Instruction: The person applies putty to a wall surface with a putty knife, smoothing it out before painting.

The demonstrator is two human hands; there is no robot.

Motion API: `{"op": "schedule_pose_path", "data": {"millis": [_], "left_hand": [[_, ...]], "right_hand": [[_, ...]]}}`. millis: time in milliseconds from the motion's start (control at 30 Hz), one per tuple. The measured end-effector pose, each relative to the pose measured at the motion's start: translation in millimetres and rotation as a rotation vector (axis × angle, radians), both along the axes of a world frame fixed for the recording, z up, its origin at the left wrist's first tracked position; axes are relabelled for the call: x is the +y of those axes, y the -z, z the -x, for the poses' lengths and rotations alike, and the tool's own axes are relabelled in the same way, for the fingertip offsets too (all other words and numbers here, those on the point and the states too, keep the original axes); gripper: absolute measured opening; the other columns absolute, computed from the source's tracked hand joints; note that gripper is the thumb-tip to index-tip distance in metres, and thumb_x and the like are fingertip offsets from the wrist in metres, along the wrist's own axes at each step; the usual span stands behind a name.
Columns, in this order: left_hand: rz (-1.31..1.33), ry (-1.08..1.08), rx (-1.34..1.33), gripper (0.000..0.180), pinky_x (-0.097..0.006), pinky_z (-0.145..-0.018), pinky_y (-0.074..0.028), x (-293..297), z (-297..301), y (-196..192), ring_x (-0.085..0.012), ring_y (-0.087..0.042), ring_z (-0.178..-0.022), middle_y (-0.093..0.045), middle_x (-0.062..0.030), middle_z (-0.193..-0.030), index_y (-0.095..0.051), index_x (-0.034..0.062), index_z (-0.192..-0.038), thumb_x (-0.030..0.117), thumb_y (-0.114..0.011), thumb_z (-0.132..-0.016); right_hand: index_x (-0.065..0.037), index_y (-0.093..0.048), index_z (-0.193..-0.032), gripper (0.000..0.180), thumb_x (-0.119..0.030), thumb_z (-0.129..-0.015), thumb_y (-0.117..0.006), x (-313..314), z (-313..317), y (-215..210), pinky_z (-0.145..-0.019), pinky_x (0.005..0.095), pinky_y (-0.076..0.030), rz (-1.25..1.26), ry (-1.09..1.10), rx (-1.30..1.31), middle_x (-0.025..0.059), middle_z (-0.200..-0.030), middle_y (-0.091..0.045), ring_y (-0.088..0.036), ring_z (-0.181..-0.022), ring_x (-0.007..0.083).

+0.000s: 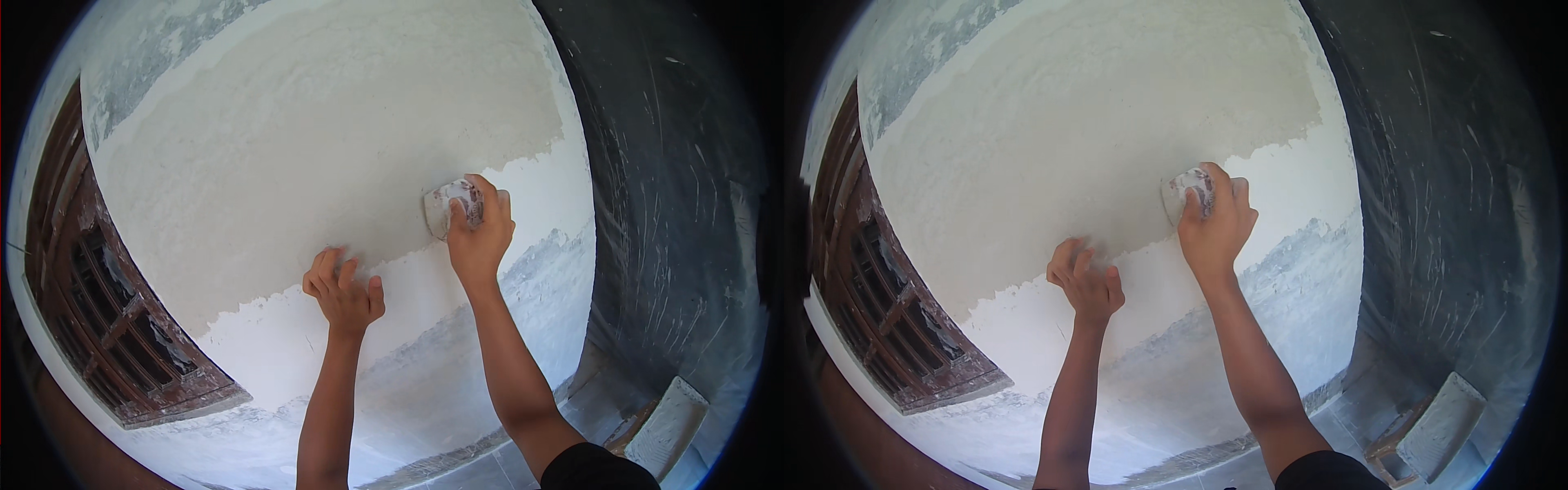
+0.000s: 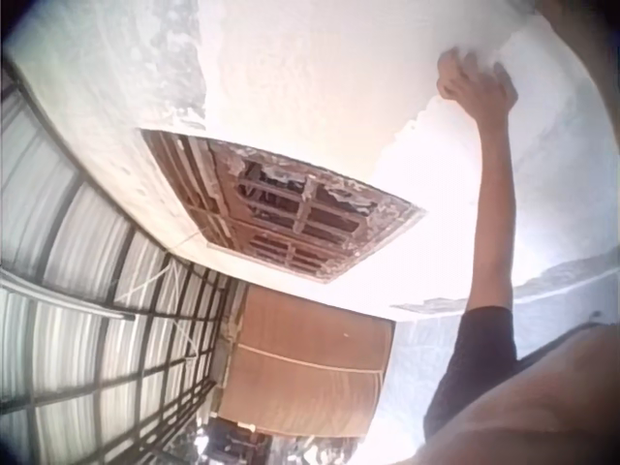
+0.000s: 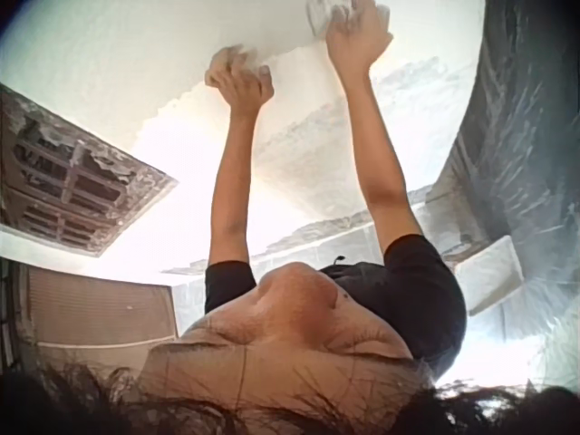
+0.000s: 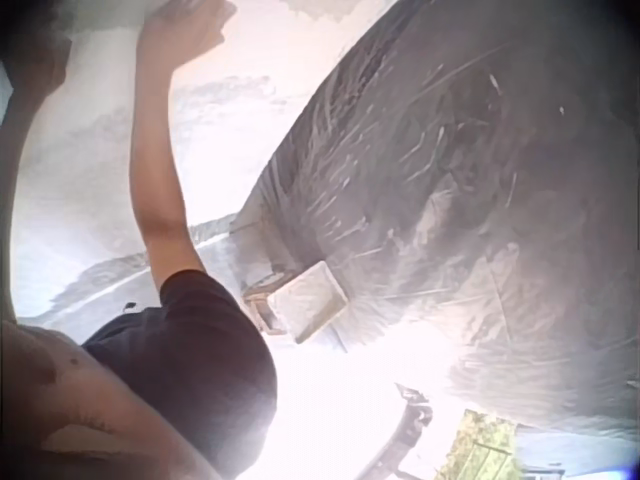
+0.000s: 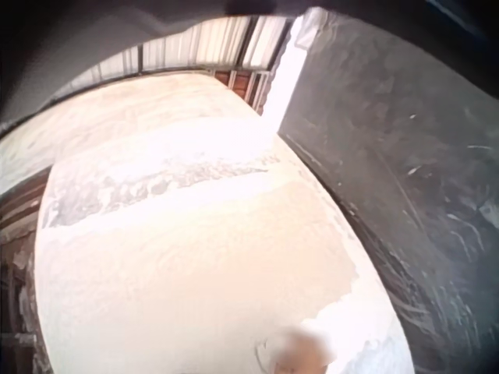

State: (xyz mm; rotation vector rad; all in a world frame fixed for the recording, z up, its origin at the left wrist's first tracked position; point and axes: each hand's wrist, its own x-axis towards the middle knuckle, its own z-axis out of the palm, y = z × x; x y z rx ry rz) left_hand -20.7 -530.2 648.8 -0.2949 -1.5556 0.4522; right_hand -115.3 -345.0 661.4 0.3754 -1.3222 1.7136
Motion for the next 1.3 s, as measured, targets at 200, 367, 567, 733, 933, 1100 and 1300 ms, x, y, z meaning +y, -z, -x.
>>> {"op": "schedule_pose_path", "data": {"millis": [200, 367, 567, 733, 933, 1100, 1300], "left_hand": [[-0.027, 0.011, 0.032, 0.034, -0.042, -0.093, -0.024, 2, 7, -1, -0.0297, -0.047, -0.115, -0.051, -0.0131, -0.121, -0.046, 0.0116, -0.116, 0.036, -0.046, -0.093], [0.019, -0.021, 0.017, 0.03, -0.043, -0.092, -0.026, 9, 1, -4, -0.029, -0.047, -0.114, -0.052, -0.0124, -0.12, -0.05, 0.0103, -0.11, 0.034, -0.047, -0.092], [0.078, -0.062, -0.058, 0.031, -0.044, -0.092, -0.026, 2, 5, -3, -0.0302, -0.046, -0.114, -0.051, -0.0139, -0.121, -0.049, 0.0081, -0.11, 0.032, -0.05, -0.091], [0.087, 0.002, -0.137, 0.033, -0.046, -0.092, -0.025, 46, 14, 21, -0.0324, -0.044, -0.115, -0.049, -0.0162, -0.121, -0.048, 0.0052, -0.113, 0.028, -0.053, -0.089], [-0.109, 0.317, -0.288, 0.03, -0.046, -0.09, -0.03, 145, 55, 57, -0.0332, -0.045, -0.107, -0.05, -0.0161, -0.115, -0.048, 0.0039, -0.112, 0.02, -0.056, -0.088], [-0.185, 0.466, -0.377, 0.03, -0.045, -0.088, -0.032, 217, 87, 73, -0.0325, -0.047, -0.104, -0.052, -0.0153, -0.11, -0.05, 0.0033, -0.11, 0.02, -0.057, -0.086], [-0.26, 0.665, -0.457, 0.027, -0.044, -0.087, -0.034, 309, 122, 95, -0.0318, -0.048, -0.102, -0.055, -0.0143, -0.106, -0.052, 0.0028, -0.108, 0.021, -0.056, -0.088]], "right_hand": [[-0.015, -0.062, -0.118, 0.04, -0.008, -0.078, -0.069, -6, 9, 13, -0.08, 0.0402, -0.036, -0.105, 0.028, -0.097, 0.0085, -0.1, -0.057, -0.057, -0.098, 0.0248], [-0.012, -0.062, -0.119, 0.042, -0.002, -0.079, -0.067, 25, 9, 32, -0.074, 0.0402, -0.043, 0.012, 0.065, -0.142, 0.0104, -0.097, -0.055, -0.06, -0.088, 0.0267], [-0.011, -0.061, -0.12, 0.04, 0.005, -0.083, -0.06, 40, -3, 47, -0.071, 0.0369, -0.049, -0.024, -0.085, -0.047, 0.0116, -0.095, -0.053, -0.06, -0.083, 0.027], [-0.009, -0.059, -0.123, 0.04, 0.006, -0.086, -0.054, 74, 6, 63, -0.079, 0.0355, -0.048, -0.034, -0.16, -0.111, 0.0134, -0.1, -0.055, -0.06, -0.089, 0.0268], [-0.007, -0.059, -0.123, 0.039, 0.005, -0.087, -0.053, 137, 25, 83, -0.082, 0.0354, -0.048, -0.013, -0.181, -0.172, 0.0156, -0.104, -0.056, -0.06, -0.093, 0.0277], [-0.006, -0.06, -0.121, 0.038, 0.005, -0.086, -0.054, 204, 43, 98, -0.084, 0.0366, -0.048, 0.042, -0.168, -0.244, 0.017, -0.104, -0.059, -0.061, -0.094, 0.0285], [-0.005, -0.061, -0.119, 0.036, 0.005, -0.085, -0.055, 297, 47, 116, -0.085, 0.0364, -0.048, 0.016, -0.01, -0.293, 0.0169, -0.105, -0.062, -0.063, -0.095, 0.0283]]}}
